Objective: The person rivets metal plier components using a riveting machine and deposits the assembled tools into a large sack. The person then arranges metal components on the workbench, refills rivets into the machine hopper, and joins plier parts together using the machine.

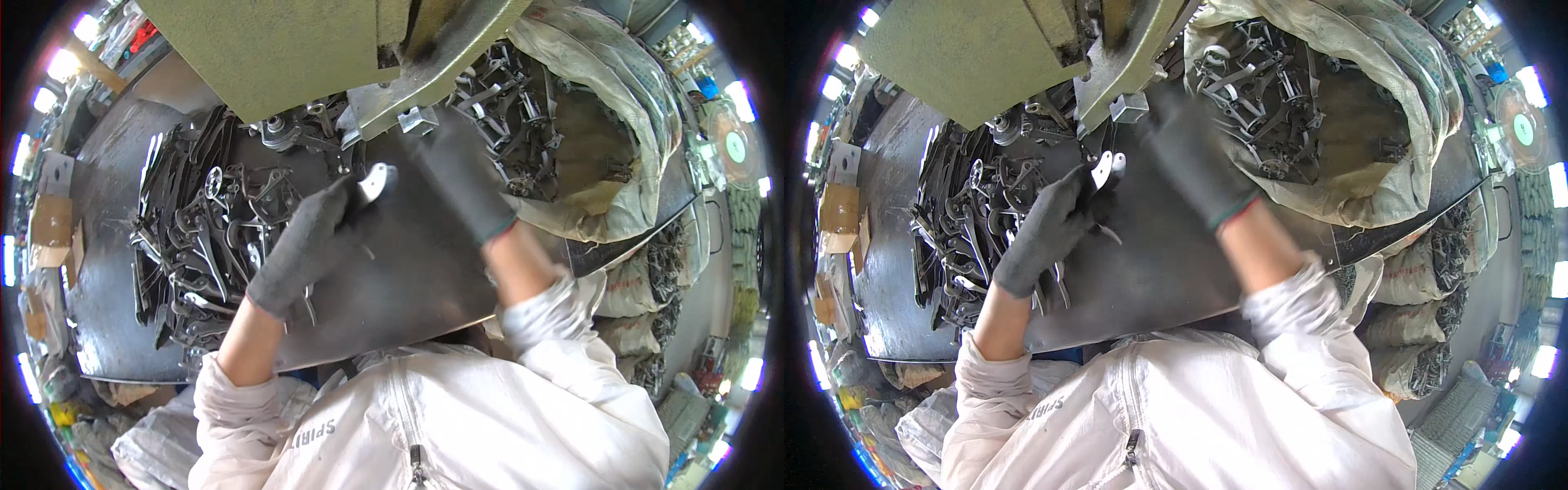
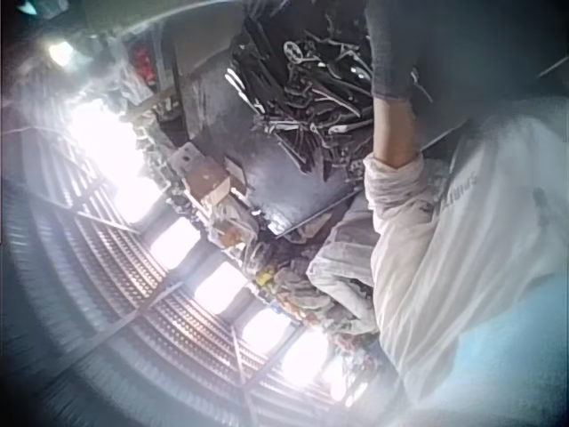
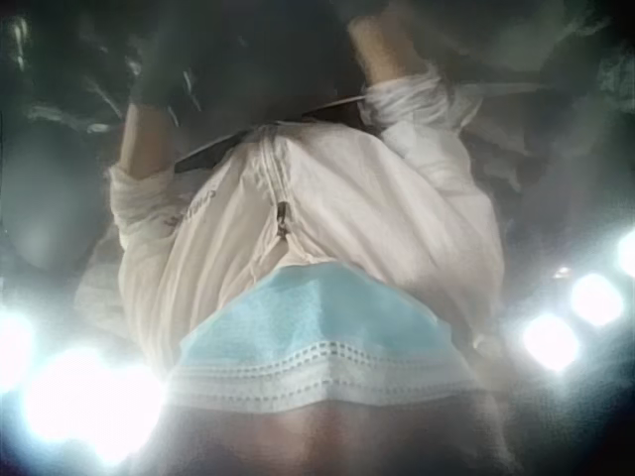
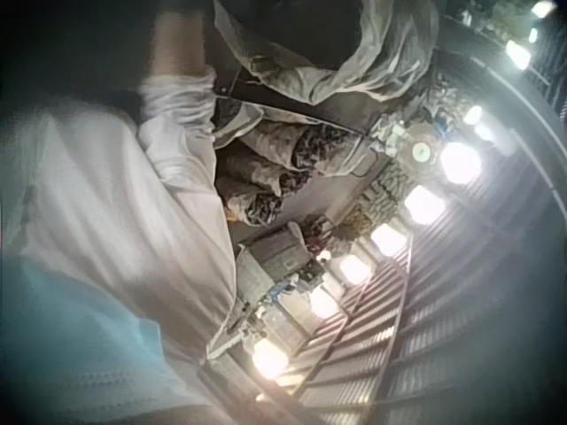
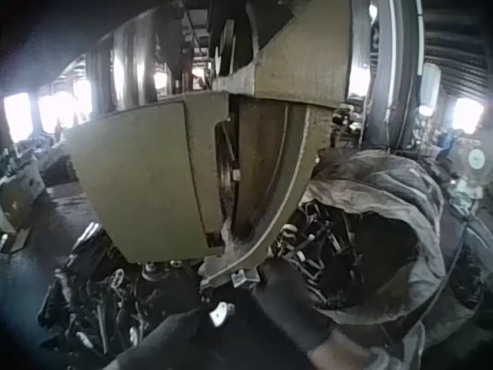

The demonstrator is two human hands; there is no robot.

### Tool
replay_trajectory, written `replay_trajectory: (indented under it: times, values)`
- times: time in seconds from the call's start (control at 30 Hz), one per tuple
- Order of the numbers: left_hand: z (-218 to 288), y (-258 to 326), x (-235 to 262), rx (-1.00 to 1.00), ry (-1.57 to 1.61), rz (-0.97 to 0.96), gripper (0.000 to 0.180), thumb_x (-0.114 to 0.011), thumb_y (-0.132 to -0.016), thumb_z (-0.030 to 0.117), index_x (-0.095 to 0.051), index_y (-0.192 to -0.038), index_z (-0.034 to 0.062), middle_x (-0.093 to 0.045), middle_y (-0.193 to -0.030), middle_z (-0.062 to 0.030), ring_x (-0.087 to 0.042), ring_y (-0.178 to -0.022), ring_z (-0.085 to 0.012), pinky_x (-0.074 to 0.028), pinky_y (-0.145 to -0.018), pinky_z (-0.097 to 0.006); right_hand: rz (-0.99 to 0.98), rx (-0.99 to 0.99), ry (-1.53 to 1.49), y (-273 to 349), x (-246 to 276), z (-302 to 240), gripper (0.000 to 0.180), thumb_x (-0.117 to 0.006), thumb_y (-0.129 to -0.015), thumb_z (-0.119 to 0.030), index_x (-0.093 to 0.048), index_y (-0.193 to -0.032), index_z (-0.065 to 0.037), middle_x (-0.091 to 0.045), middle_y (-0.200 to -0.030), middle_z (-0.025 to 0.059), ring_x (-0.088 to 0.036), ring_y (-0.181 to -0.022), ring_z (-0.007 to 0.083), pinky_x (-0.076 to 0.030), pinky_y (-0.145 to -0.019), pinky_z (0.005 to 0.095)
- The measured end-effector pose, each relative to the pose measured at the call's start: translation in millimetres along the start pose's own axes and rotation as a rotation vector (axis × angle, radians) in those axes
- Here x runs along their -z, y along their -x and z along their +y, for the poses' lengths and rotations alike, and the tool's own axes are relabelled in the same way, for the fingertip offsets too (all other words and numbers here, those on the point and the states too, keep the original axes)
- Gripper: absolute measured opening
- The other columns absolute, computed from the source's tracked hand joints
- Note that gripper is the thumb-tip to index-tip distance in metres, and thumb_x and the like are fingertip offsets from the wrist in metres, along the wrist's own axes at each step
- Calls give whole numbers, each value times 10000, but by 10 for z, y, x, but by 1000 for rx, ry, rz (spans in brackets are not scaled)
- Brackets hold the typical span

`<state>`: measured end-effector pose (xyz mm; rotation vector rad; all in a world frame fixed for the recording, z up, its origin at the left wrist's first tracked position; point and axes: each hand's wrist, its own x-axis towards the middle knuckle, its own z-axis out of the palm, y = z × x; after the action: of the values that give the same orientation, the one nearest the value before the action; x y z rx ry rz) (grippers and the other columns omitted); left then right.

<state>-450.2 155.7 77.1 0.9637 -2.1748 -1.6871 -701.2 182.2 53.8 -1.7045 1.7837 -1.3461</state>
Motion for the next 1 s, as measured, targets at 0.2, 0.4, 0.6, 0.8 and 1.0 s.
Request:
replay_trajectory:
  times: [0.2, 0.4, 0.6, 0.8, 1.0]
  values:
    - [-743, 6, 348, -11, -448, 309, 160, -641, -1006, 98, -599, -1084, -35, -660, -862, -162, -652, -684, -201, -515, -615, -370, -131, -479, 558, -553, 1173, 1046, 366, -587, -1051, -353, -738, -1084, -22, -791, -1058, 191, -765, -939, 343, -577, -841, 447]
    - [-697, 86, 298, 57, -376, 419, 294, -635, -1070, 300, -639, -1052, 6, -640, -758, -68, -618, -641, -162, -478, -572, -338, 520, -32, 634, -51, 981, 864, 293, -662, -976, -167, -720, -1235, -44, -770, -1151, 207, -761, -1008, 329, -574, -900, 435]
    - [-312, 68, 143, 139, 317, 379, 464, -594, -1086, 446, -676, -1228, 12, -702, -973, -62, -671, -797, -107, -540, -694, -276, 570, -316, -530, -146, 964, 451, 284, -667, -973, -80, -720, -1243, -7, -769, -1076, 101, -738, -908, 184, -578, -770, 302]
    - [-274, 37, 114, 74, 280, 318, 457, -577, -1103, 408, -664, -1268, -9, -712, -988, -70, -688, -830, -127, -551, -748, -283, 208, -504, -985, 91, 190, -108, 157, -647, -1009, -79, -703, -1099, 37, -732, -912, 66, -645, -645, 100, -522, -576, 222]
    - [-309, 19, 133, 85, 274, 301, 444, -562, -1114, 376, -656, -1311, -11, -719, -1001, -84, -692, -834, -131, -551, -748, -282, -160, -547, -743, 189, -59, -348, 145, -608, -1018, -63, -689, -1104, 22, -699, -857, 56, -652, -651, 91, -544, -568, 241]
